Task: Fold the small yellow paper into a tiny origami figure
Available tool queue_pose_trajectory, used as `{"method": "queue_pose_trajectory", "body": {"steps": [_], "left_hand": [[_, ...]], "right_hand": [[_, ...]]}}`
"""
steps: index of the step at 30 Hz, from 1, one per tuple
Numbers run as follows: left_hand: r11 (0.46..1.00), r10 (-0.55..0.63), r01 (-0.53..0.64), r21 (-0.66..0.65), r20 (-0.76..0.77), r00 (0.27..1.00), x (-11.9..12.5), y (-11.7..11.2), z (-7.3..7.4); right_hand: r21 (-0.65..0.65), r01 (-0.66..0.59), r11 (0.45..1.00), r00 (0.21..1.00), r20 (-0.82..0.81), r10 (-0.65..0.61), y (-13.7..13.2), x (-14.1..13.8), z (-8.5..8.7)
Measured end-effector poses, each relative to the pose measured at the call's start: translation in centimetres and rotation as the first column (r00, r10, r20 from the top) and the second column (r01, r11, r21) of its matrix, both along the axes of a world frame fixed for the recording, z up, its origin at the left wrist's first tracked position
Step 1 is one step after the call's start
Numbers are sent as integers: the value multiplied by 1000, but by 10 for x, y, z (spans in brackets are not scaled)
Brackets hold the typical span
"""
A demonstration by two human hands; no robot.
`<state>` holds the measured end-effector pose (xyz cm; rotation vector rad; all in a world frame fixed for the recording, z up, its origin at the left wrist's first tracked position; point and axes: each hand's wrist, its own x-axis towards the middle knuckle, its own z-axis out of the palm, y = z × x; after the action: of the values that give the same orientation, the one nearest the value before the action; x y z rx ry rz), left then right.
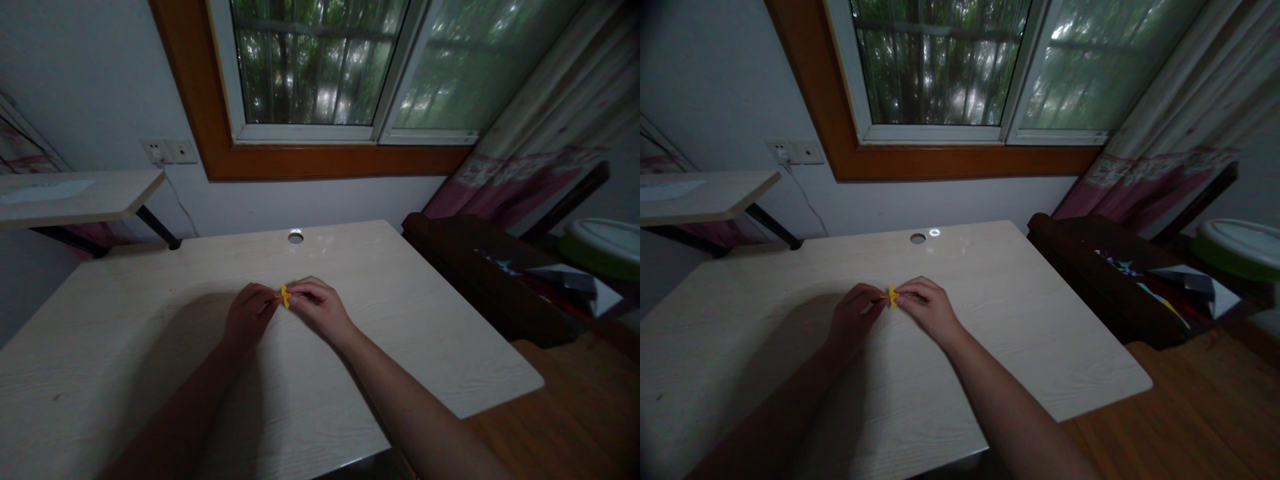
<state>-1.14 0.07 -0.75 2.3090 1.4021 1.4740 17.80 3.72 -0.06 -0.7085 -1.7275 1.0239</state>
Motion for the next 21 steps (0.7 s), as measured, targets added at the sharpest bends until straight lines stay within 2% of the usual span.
{"method": "queue_pose_trajectory", "body": {"steps": [7,13,17,21], "left_hand": [[1000,5,-5,-9,-24,1000,1,2,-2],[999,-4,5,-54,10,1000,2,1,0],[994,-3,13,-111,87,996,4,-3,3],[996,-52,59,-71,92,994,5,-2,2]], "right_hand": [[-27,8,1000,1000,28,-7,-1,-2,-2],[14,47,999,997,61,-48,0,-1,-1],[62,57,996,996,71,-62,0,-1,0],[95,42,995,996,75,-50,-1,0,2]]}}
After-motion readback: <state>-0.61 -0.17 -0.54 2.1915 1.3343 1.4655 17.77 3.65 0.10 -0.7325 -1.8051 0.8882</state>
